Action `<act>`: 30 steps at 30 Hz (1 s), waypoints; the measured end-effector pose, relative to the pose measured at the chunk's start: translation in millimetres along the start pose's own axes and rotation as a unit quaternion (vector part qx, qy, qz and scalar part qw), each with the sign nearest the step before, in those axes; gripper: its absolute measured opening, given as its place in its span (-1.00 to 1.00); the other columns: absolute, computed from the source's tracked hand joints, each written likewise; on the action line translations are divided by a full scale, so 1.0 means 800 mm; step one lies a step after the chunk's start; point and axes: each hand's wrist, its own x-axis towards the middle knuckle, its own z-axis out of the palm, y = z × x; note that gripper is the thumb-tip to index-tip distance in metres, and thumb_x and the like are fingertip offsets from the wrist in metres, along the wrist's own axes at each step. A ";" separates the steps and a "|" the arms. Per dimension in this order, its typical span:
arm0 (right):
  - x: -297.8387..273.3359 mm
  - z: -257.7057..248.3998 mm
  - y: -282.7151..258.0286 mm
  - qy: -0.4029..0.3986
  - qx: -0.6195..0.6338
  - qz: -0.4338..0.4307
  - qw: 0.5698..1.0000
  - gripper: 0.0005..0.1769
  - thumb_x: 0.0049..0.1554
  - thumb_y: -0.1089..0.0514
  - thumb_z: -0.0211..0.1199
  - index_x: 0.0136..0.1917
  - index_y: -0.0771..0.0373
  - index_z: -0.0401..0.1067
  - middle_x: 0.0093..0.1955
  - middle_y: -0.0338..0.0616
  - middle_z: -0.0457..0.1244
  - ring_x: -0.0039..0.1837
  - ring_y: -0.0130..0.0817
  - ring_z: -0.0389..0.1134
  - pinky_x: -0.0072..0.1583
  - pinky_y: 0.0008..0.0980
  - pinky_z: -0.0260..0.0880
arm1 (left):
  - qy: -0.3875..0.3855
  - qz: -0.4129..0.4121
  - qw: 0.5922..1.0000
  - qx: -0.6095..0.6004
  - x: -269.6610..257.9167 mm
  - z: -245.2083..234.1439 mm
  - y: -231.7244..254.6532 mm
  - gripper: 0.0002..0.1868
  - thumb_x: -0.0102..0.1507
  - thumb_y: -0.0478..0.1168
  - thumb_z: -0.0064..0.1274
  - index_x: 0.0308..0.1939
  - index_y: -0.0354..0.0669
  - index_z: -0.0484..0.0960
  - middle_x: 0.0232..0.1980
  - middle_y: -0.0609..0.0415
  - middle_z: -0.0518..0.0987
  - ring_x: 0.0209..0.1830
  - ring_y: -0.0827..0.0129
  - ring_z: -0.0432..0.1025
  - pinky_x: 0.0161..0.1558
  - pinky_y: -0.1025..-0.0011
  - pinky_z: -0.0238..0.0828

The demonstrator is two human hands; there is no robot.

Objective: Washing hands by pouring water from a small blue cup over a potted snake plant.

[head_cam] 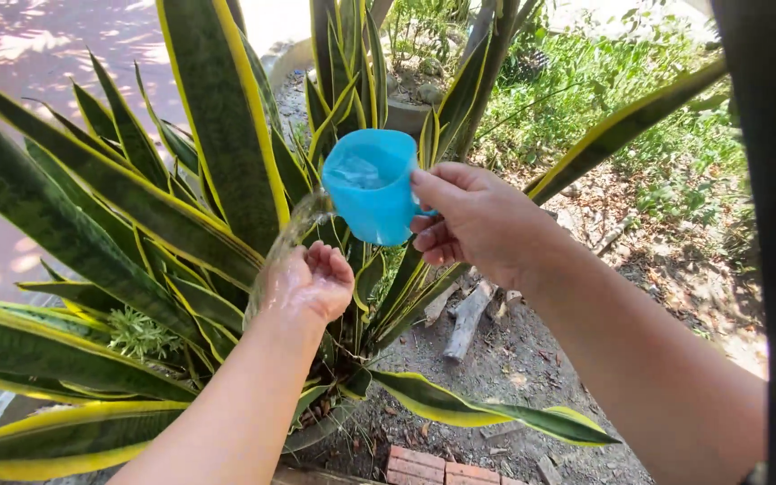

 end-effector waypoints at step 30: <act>-0.011 -0.002 0.043 0.062 0.004 0.007 0.998 -0.70 0.24 -0.01 0.31 -0.15 0.27 0.46 -0.37 -0.08 0.25 -0.39 -0.37 0.35 -0.36 -0.44 0.46 | 0.054 0.023 0.996 0.069 -0.026 -0.014 0.006 -0.65 0.46 -0.05 -0.40 -0.32 0.00 0.43 -0.38 0.24 0.42 -0.37 0.47 0.42 -0.32 0.55 0.53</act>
